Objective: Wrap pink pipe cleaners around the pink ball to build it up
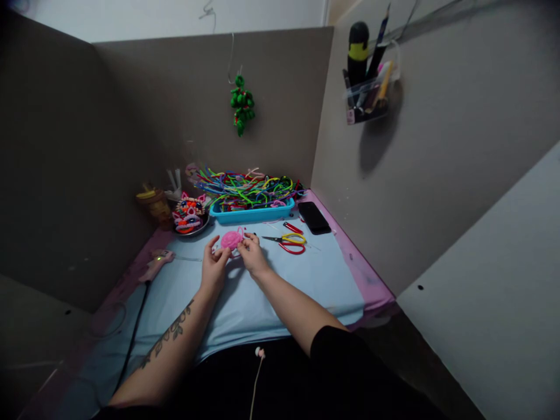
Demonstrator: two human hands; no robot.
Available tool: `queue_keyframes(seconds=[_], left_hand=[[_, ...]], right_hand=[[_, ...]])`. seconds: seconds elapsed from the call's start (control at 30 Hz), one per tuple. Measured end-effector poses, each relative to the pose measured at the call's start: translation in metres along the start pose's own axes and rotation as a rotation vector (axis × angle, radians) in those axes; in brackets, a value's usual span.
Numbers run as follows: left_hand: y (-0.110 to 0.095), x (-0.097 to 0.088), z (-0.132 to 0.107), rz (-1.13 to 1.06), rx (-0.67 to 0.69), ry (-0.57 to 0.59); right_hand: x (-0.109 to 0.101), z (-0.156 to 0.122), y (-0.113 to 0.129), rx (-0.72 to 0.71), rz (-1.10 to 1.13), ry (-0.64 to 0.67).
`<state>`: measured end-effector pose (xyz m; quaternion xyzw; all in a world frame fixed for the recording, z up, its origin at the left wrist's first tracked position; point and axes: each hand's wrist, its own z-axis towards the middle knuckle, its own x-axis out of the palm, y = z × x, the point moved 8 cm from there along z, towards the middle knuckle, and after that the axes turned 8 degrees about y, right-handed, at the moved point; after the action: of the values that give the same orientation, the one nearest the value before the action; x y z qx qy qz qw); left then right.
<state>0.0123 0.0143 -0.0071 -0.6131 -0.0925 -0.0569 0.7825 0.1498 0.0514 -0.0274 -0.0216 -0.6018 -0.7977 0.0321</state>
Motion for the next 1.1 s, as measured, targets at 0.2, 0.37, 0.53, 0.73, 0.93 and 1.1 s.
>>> queue_keyframes(seconds=[0.2,0.37,0.53,0.73,0.93,1.1], left_hand=[[0.005,-0.008,0.001,-0.081,-0.051,-0.077],[0.010,-0.014,0.004,-0.106,-0.056,-0.071],[0.011,-0.013,0.005,-0.100,-0.042,-0.048],[0.009,-0.012,0.004,-0.065,-0.039,-0.047],[0.005,-0.013,0.002,-0.020,-0.049,-0.074],[0.002,-0.015,0.002,0.013,-0.048,-0.091]], right_hand=[[-0.003,-0.003,0.008,-0.042,-0.106,-0.034],[-0.010,-0.010,0.043,-0.248,-0.363,-0.048],[-0.001,-0.017,0.070,-0.497,-0.754,0.004],[0.006,-0.018,0.067,-0.527,-0.838,0.101],[0.008,-0.023,0.072,-0.630,-0.895,0.099],[0.010,-0.026,0.071,-0.670,-0.911,0.102]])
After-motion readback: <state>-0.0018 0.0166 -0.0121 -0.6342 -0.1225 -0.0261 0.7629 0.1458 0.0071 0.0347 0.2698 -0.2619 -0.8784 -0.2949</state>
